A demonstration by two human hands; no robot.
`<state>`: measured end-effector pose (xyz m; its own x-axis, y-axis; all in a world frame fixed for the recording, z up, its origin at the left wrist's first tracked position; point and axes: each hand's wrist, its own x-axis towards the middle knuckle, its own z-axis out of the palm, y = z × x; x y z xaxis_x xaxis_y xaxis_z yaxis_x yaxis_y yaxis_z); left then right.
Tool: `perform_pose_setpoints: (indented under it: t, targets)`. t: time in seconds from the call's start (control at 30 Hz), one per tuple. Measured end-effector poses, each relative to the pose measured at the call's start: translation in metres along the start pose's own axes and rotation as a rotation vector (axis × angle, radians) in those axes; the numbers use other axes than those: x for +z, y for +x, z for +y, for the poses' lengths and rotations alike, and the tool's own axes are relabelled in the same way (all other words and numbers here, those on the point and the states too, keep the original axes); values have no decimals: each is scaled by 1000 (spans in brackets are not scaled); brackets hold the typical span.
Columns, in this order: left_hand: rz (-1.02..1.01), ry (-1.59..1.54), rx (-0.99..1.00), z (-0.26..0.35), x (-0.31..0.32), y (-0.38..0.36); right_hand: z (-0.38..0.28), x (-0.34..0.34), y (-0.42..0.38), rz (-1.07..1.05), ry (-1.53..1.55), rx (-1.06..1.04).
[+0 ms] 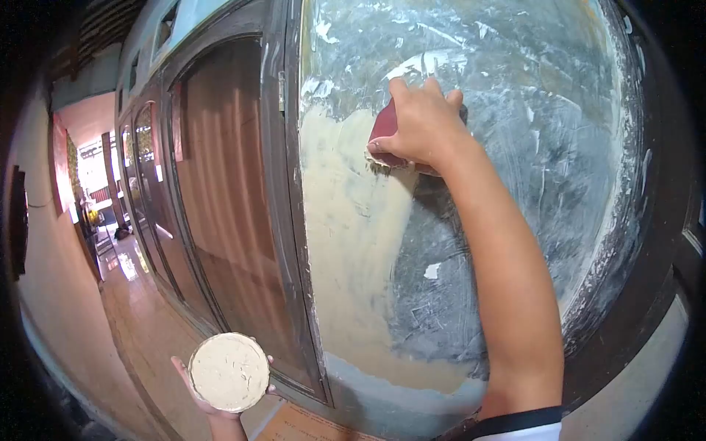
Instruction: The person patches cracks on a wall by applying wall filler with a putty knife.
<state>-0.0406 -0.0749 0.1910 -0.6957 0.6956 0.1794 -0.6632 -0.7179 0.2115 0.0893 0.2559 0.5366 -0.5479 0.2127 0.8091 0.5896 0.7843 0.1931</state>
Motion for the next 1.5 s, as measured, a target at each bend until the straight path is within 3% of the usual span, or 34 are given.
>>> perform_pose_setpoints:
  t: [0.1, 0.13, 0.17, 0.23, 0.37, 0.5, 0.63, 0.67, 0.77, 0.83, 0.93, 1.0, 1.3, 1.43, 1.5]
  targets:
    - [-90, -7, -46, 11, -10, 29, -4, -1, -1, -13, -13, 18]
    - [-53, -64, -61, 12, -8, 37, -2, 10, -1, 138, -27, -38]
    - [-55, -70, -76, 13, -11, 46, -1, 13, 0, 133, -41, -33]
    - [-231, 41, -87, 14, -17, 64, -3, 11, 0, 64, -60, -29]
    - [-184, -129, -232, 8, -20, 87, -11, -1, 1, -52, -155, -17]
    - [-247, -18, -278, -2, -40, 105, -12, 0, 4, -80, -207, -30]
    - [-271, 192, -179, -3, -32, 105, -13, 5, 6, -53, -274, -42]
    - [-218, 72, -174, -5, -28, 103, -14, 3, 6, -71, -270, -34]
    - [-265, 153, -84, -8, -21, 107, -12, 4, 8, -94, -257, -39]
    - [-340, 243, -86, -5, -19, 110, -7, 3, 8, -90, -251, -39]
    - [-281, 78, -165, -4, -16, 114, 1, -5, 11, -42, -253, -66]
    - [-271, 65, -186, -1, -16, 112, 6, -11, 11, -38, -26, 53]
    - [-371, 187, -150, 9, -21, 116, 1, 2, 8, 42, -148, 25]
    - [-317, 25, -207, 16, -23, 115, 13, -13, 20, 130, -128, 107]
    - [-340, 220, -120, 20, -28, 116, 13, -7, 17, 144, -153, 73]
